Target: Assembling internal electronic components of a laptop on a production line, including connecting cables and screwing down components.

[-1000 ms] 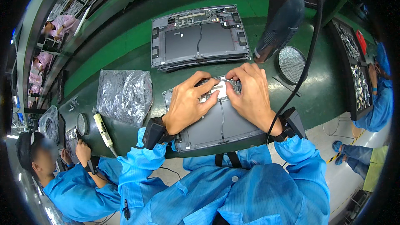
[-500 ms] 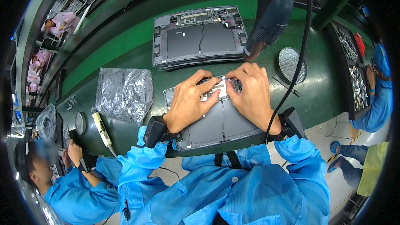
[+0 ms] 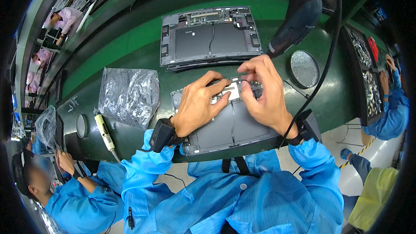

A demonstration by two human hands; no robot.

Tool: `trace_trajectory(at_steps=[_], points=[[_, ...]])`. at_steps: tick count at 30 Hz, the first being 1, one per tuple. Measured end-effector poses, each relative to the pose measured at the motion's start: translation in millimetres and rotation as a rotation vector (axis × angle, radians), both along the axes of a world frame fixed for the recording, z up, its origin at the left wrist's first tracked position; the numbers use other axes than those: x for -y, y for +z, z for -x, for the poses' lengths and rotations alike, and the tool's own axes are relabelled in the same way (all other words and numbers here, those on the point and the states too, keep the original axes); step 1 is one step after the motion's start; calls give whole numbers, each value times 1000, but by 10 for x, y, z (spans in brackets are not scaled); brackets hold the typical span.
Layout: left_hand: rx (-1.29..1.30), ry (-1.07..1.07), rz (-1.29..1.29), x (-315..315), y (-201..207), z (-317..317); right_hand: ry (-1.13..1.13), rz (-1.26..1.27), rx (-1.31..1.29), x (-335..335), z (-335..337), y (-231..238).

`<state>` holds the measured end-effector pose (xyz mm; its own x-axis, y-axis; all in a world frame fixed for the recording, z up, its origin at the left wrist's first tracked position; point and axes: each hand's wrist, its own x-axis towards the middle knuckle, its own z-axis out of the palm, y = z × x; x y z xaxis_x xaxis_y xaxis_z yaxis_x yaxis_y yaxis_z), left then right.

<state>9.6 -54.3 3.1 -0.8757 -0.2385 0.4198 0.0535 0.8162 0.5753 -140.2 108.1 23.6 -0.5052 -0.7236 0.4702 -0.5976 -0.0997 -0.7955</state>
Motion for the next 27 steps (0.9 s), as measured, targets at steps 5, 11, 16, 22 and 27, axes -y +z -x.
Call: trace_trajectory(at_steps=[5, 11, 16, 22, 27], points=[[7, -1, -30, 6, 15, 9, 127, -40, 116, 7, 31, 35], [12, -10, -26, 9, 5, 11, 173, -71, 20, 62, 36, 63], [12, -4, -32, 13, 3, 15, 119, -78, 145, 108, 105, -24], [13, -4, -38, 13, -18, 9, 118, -30, 415, 84, 135, -59], [-19, -1, -29, 21, -31, 23, 90, -104, -544, 124, 269, -1]])
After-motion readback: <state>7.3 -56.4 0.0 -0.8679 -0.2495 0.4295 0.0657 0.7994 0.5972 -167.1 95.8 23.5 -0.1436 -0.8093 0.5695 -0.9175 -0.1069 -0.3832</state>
